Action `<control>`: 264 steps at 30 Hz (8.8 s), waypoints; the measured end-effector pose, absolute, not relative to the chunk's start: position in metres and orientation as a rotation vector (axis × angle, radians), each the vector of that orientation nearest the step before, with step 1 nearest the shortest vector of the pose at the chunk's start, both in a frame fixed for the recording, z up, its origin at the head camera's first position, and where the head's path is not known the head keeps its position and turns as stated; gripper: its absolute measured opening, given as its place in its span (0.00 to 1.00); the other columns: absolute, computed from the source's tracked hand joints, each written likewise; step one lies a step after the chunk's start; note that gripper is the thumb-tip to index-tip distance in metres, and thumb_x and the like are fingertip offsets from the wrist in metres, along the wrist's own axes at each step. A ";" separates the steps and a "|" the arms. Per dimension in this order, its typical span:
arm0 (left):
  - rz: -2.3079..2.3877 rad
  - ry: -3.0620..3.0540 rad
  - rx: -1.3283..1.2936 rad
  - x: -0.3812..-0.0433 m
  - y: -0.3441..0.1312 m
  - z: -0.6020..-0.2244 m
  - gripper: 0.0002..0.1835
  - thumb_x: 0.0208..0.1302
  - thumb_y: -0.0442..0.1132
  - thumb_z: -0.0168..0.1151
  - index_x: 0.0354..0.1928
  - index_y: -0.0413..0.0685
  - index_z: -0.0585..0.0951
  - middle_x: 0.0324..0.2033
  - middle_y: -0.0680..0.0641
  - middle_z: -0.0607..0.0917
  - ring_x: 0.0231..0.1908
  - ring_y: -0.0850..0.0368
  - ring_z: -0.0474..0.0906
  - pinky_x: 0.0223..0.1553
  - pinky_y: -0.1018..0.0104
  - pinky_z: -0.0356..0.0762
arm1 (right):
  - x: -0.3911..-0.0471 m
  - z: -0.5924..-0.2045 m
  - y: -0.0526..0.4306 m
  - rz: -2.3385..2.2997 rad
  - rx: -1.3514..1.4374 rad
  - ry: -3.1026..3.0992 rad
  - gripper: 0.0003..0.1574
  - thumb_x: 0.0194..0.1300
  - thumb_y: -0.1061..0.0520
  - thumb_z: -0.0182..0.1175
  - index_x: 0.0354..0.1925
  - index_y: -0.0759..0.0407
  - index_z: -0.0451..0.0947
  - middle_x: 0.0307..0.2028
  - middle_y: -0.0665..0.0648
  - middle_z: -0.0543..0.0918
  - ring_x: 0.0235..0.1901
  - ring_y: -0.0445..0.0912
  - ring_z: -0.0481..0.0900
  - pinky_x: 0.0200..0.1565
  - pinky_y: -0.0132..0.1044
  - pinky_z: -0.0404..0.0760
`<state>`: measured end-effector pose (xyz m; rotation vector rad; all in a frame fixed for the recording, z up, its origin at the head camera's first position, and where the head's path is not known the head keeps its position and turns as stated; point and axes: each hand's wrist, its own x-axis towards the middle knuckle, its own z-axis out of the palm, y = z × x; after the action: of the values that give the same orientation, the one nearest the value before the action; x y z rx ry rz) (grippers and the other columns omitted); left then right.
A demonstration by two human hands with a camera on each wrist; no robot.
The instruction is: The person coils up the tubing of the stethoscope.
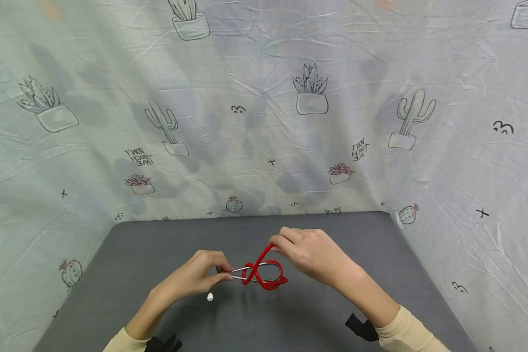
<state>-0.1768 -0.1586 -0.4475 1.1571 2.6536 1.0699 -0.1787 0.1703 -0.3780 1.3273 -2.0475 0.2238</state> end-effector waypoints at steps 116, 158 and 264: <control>1.075 2.534 1.477 -0.199 -0.170 -0.429 0.04 0.70 0.32 0.74 0.44 0.43 0.92 0.39 0.50 0.92 0.37 0.67 0.86 0.38 0.74 0.85 | -0.218 -0.368 0.133 0.577 1.445 -2.135 0.05 0.78 0.49 0.67 0.48 0.45 0.87 0.37 0.40 0.86 0.25 0.30 0.73 0.27 0.18 0.67; 1.346 2.654 1.525 -0.195 -0.168 -0.416 0.07 0.64 0.30 0.78 0.42 0.46 0.91 0.37 0.52 0.94 0.39 0.65 0.90 0.54 0.60 0.91 | -0.209 -0.479 0.120 2.035 1.086 -2.364 0.22 0.86 0.53 0.54 0.61 0.67 0.85 0.49 0.51 0.94 0.39 0.35 0.84 0.39 0.33 0.83; 0.815 2.842 1.418 -0.185 -0.164 -0.422 0.05 0.67 0.33 0.77 0.42 0.41 0.93 0.36 0.51 0.91 0.33 0.65 0.84 0.34 0.79 0.80 | -0.185 -0.432 0.141 1.613 0.740 -2.685 0.10 0.76 0.51 0.70 0.52 0.51 0.90 0.27 0.53 0.86 0.22 0.45 0.80 0.28 0.36 0.82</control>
<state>-0.1851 -0.1636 -0.4223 1.4177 2.8416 0.8147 -0.1853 0.1407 -0.4316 0.7400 -2.6848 1.6127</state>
